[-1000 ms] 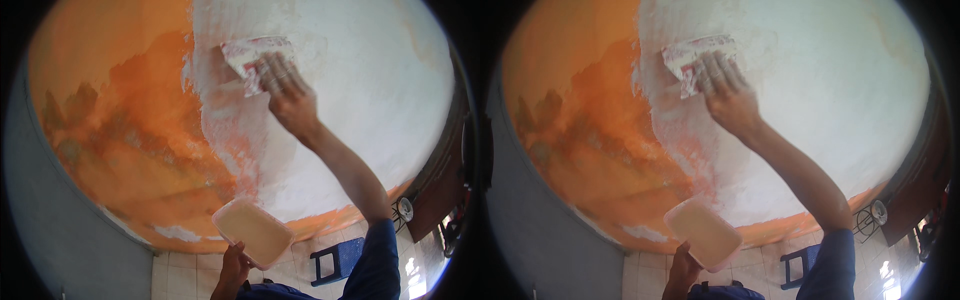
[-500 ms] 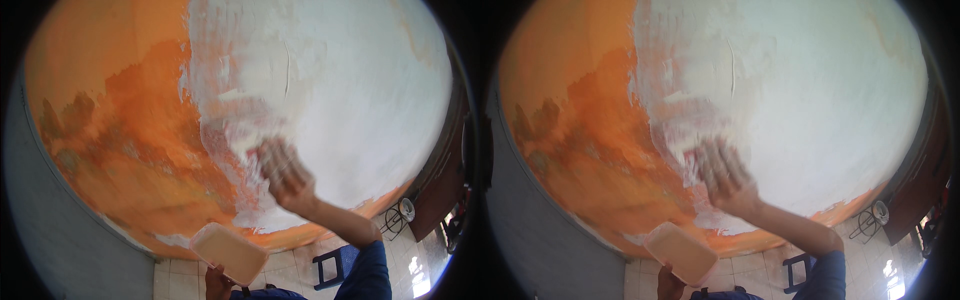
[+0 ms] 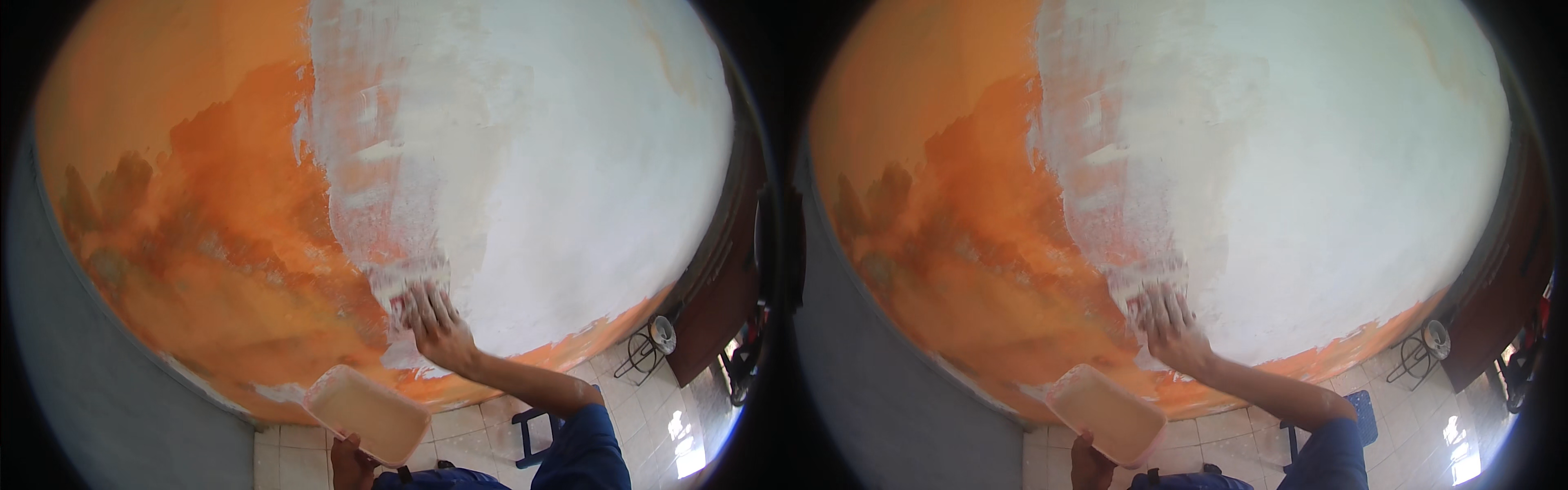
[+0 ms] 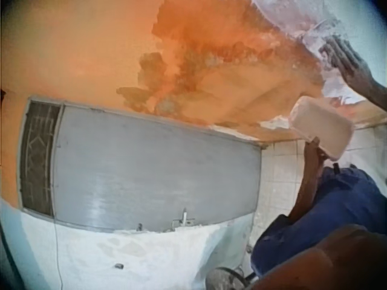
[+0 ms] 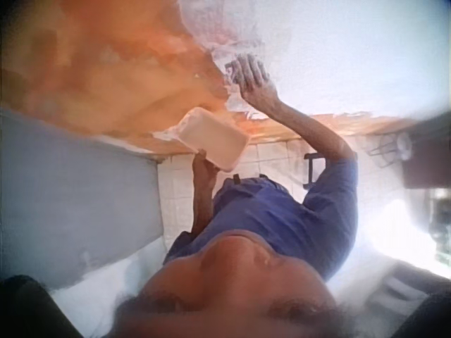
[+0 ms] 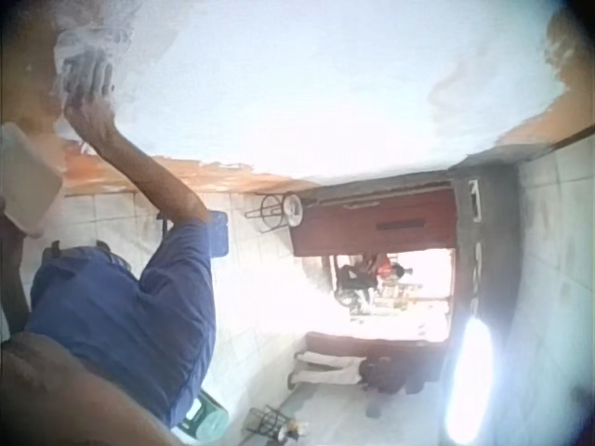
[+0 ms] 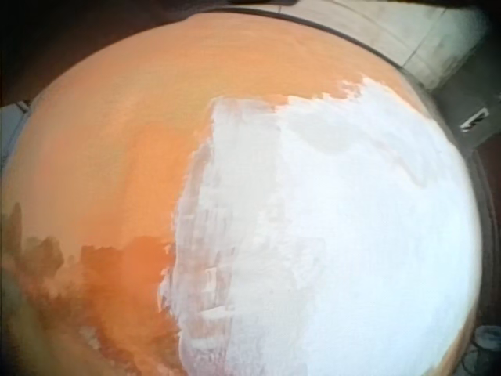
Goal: The person applies white plaster to an orange wall using a putty knife, repeatedly scraping and smoothing the material across the surface while holding a small plastic tray of plaster.
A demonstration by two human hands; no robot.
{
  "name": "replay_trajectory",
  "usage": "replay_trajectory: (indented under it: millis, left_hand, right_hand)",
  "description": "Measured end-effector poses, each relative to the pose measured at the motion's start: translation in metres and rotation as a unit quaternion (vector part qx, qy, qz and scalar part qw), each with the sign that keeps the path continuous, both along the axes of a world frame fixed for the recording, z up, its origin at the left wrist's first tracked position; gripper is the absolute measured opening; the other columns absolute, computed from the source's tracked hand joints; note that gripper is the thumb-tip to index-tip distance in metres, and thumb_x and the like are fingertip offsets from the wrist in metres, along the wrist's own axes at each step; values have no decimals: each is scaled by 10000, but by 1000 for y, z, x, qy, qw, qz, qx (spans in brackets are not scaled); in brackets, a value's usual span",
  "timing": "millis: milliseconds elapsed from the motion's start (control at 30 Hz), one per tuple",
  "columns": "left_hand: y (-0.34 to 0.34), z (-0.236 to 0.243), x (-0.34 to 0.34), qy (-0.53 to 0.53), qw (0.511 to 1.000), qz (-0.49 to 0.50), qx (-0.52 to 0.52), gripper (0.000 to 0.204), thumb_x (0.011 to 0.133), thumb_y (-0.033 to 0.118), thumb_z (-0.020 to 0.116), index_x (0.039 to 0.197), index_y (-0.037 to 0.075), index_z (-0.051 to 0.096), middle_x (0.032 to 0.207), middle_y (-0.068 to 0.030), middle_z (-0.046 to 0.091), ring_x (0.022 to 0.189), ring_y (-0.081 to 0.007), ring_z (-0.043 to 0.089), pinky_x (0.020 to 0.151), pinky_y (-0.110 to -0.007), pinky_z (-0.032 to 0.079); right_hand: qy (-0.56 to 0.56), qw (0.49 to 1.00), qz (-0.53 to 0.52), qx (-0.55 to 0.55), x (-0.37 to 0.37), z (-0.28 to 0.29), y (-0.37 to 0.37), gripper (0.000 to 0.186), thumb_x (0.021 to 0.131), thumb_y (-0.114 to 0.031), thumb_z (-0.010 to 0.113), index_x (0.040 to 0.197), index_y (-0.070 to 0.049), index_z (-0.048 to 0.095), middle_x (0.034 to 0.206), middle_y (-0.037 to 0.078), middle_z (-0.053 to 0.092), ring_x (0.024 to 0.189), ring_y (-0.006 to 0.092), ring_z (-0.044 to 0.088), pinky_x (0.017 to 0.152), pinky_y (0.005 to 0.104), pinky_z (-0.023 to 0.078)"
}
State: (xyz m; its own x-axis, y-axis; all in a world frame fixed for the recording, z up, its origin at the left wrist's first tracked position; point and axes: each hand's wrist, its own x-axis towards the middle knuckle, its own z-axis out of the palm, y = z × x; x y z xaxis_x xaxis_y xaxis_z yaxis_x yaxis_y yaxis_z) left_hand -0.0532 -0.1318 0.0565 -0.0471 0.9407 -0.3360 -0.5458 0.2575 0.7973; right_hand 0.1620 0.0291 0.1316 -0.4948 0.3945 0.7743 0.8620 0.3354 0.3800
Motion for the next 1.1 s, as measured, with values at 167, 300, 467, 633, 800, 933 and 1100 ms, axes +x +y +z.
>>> replay_trajectory:
  millis: [167, 300, 467, 633, 800, 933, 1100]
  left_hand:
    - [-5, -1, -14, 35, 999, 16, -19, 584, 870, 325, 556, 1335, 36, 352, 1241, -138, 527, 1076, -294, 573, 808, -472, 532]
    - [-2, 3, -12, 38, 999, 16, -9, 569, 873, 327, 549, 1327, 43, 358, 1229, -134, 534, 1069, -289, 577, 795, -470, 533]
    - [2, -8, -20, 15, 1000, 16, -19, 554, 877, 329, 541, 1322, 48, 367, 1211, -132, 548, 1062, -286, 581, 782, -471, 534]
    - [-2, -15, -29, 20, 997, 75, 3, 544, 886, 342, 523, 1321, 49, 377, 1196, -128, 560, 1056, -286, 583, 792, -473, 532]
    - [-3, -29, -45, 40, 997, 70, -7, 538, 886, 346, 524, 1317, 54, 389, 1189, -118, 568, 1047, -278, 587, 802, -474, 530]
    - [-8, -17, -49, 30, 995, 91, 10, 539, 882, 339, 536, 1318, 58, 391, 1188, -117, 567, 1037, -277, 588, 805, -466, 531]
    - [0, -1, -40, 21, 997, 75, 9, 552, 875, 319, 560, 1319, 43, 384, 1221, -127, 542, 1072, -290, 568, 842, -466, 518]
  right_hand:
    - [104, 988, 81, 79, 8, 91, -32, 360, 806, -55, 600, 1157, 24, 580, 1228, 185, 564, 1160, 311, 541, 953, 396, 464]
    - [101, 966, 61, 231, 15, 172, 11, 392, 811, -38, 585, 1192, 47, 548, 1261, 201, 532, 1186, 322, 514, 982, 419, 433]
    - [124, 978, 32, 166, -15, 117, 69, 448, 846, -74, 532, 1252, 98, 457, 1360, 269, 394, 1284, 399, 377, 1018, 490, 368]
    - [132, 989, -2, 67, -28, 20, 60, 457, 851, -95, 512, 1250, 118, 446, 1336, 322, 382, 1232, 466, 399, 1001, 511, 377]
    - [123, 989, 42, -76, -22, -50, 5, 411, 844, -80, 534, 1212, 98, 497, 1323, 283, 427, 1237, 413, 429, 1004, 480, 394]
    - [134, 984, 103, 53, 0, 32, -45, 404, 826, -75, 576, 1202, 63, 524, 1283, 227, 500, 1218, 371, 468, 1000, 470, 400]
    - [159, 961, -2, 227, 47, 185, 25, 476, 781, -23, 563, 1250, 33, 500, 1267, 206, 513, 1182, 331, 503, 994, 448, 407]
